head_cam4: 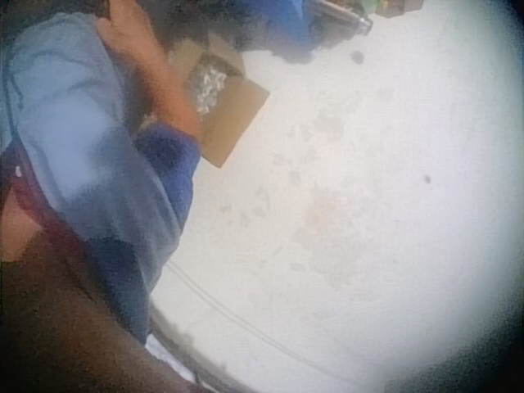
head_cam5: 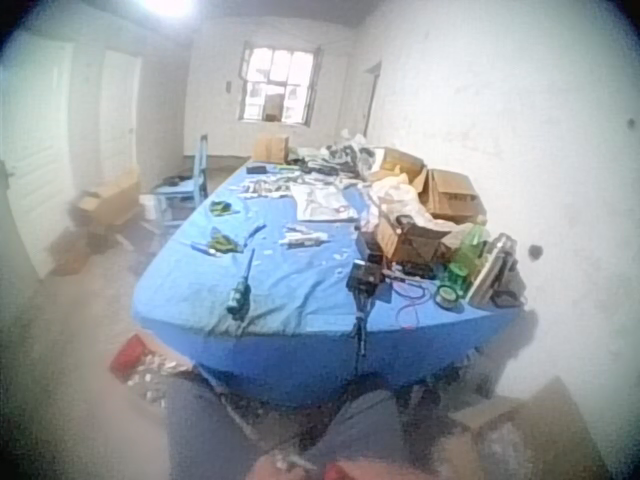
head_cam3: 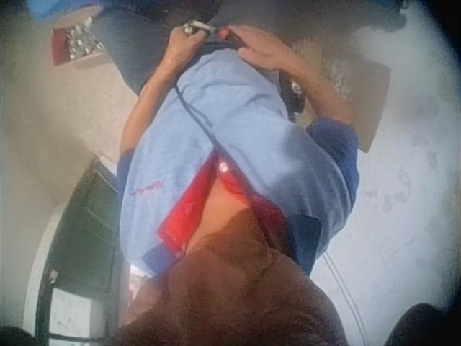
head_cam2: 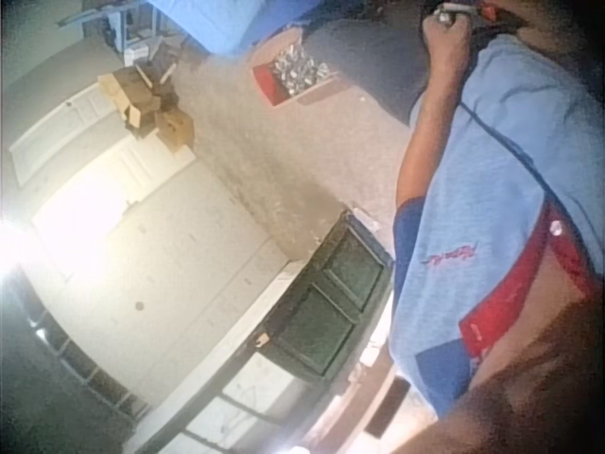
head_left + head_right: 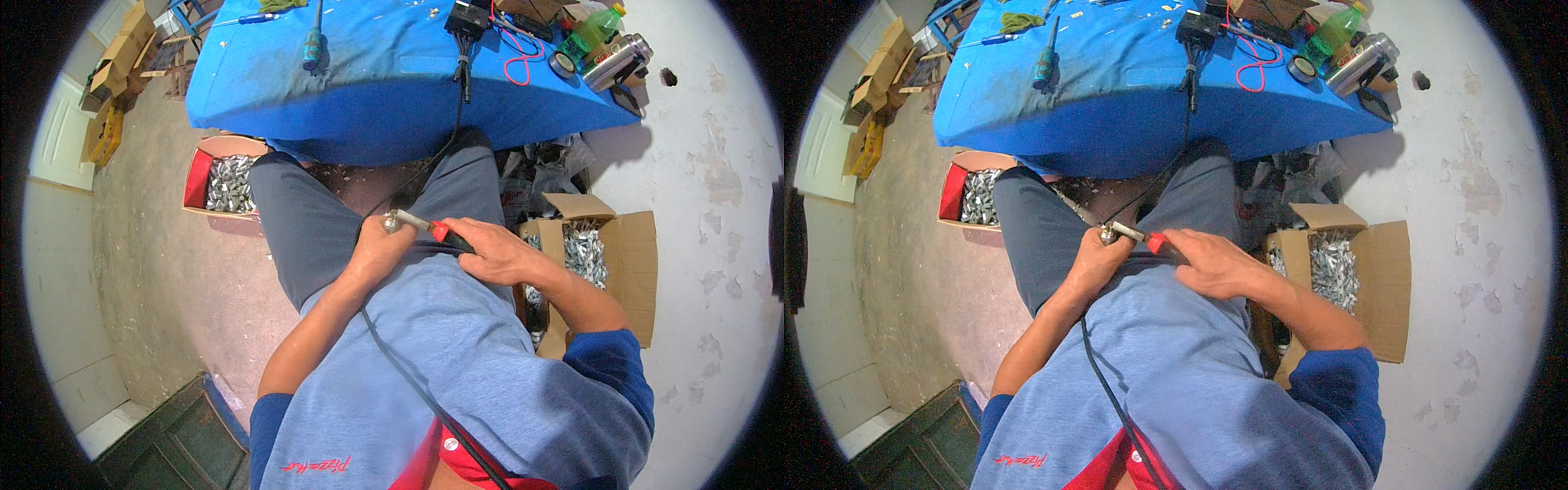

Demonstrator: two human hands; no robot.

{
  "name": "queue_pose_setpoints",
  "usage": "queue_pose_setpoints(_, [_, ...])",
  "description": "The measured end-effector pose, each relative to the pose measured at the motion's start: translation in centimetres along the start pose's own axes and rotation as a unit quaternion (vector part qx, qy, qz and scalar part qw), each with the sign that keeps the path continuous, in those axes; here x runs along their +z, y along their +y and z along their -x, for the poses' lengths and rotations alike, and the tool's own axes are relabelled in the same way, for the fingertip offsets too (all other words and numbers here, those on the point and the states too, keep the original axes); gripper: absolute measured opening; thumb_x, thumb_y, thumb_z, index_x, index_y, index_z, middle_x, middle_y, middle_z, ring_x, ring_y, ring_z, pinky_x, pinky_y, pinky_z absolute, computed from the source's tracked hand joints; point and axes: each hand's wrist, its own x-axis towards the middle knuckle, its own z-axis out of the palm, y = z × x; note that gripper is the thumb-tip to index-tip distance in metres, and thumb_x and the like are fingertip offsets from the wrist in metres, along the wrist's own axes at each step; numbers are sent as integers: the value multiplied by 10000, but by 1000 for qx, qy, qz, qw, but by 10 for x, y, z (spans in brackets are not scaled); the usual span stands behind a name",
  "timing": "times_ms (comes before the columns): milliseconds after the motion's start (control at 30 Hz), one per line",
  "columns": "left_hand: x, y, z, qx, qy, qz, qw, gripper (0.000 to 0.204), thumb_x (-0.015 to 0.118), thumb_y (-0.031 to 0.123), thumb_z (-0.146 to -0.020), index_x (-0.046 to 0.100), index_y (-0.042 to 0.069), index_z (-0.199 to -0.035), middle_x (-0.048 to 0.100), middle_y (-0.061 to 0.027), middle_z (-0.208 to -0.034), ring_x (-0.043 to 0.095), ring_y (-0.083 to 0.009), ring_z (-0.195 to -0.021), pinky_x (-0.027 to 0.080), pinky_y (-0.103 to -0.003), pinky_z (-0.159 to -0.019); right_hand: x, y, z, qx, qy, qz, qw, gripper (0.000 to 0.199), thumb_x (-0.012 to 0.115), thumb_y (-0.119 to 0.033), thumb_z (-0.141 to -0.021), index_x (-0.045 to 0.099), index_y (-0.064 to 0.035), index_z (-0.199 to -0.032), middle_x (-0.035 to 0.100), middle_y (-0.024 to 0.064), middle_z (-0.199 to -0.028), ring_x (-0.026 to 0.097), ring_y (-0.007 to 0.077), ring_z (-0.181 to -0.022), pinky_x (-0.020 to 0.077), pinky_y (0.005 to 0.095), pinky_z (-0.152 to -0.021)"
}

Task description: The person uses a screwdriver to tighten components on a small metal housing, fits a circular piece into the end by hand, and uses pliers to secure parts. They pick up and handle additional metal components and wires from a table.

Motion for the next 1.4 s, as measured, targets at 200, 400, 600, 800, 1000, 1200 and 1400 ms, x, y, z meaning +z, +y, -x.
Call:
queue_pose_setpoints(200, [0,-4,-2,34,25,-45,998,201,574,127,-821,599,-24,-691,536,13,-603,457,-70,-570,388,-300,-509,7,11,0,-56,44,-18,997,510,506,-101,-736,501,20,-1231,605,238,-1057,578,400,-986,453,438,-885])
queue_pose_setpoints(400, [2,-8,-4,31,36,-69,996,292,594,172,-853,570,-21,-635,503,10,-558,441,-79,-546,372,-325,-493,-2,9,-1,1,25,-105,994,355,542,-101,-794,560,6,-1132,635,135,-903,595,243,-814,462,346,-764])
queue_pose_setpoints(600, [1,-1,-3,13,10,-88,996,314,616,206,-853,575,-22,-641,516,-5,-559,449,-83,-546,377,-330,-498,-1,-10,-18,-33,131,-196,971,265,596,-204,-888,592,-20,-1078,618,35,-892,550,109,-823,459,286,-767])
queue_pose_setpoints(800, [3,-4,-1,38,2,-133,990,282,621,207,-833,628,-58,-735,612,-132,-611,597,-162,-600,464,-360,-592,-1,-16,-54,-69,93,-278,954,206,620,-165,-889,609,-22,-1037,629,34,-960,565,104,-876,463,279,-797])
queue_pose_setpoints(1000, [3,-16,-7,40,-13,-124,991,269,599,45,-848,573,7,-1113,583,18,-795,508,-64,-721,444,-253,-649,-17,-10,-77,-144,-40,-276,950,233,675,-134,-818,610,-20,-1010,639,27,-920,576,108,-843,468,280,-776])
queue_pose_setpoints(1200, [-2,2,-2,-34,-95,-66,993,215,616,98,-838,653,22,-1036,567,33,-775,490,-59,-702,408,-240,-633,-26,-12,-82,-95,-92,-335,933,191,672,-120,-761,625,-21,-917,635,18,-834,573,110,-785,471,267,-714])
queue_pose_setpoints(1400, [-2,16,5,-23,-82,-58,995,234,619,189,-832,703,-17,-902,630,-19,-731,559,-69,-699,458,-251,-621,-23,-12,-81,-96,-72,-349,929,180,681,-115,-754,647,-28,-908,642,23,-841,548,92,-691,461,259,-618])
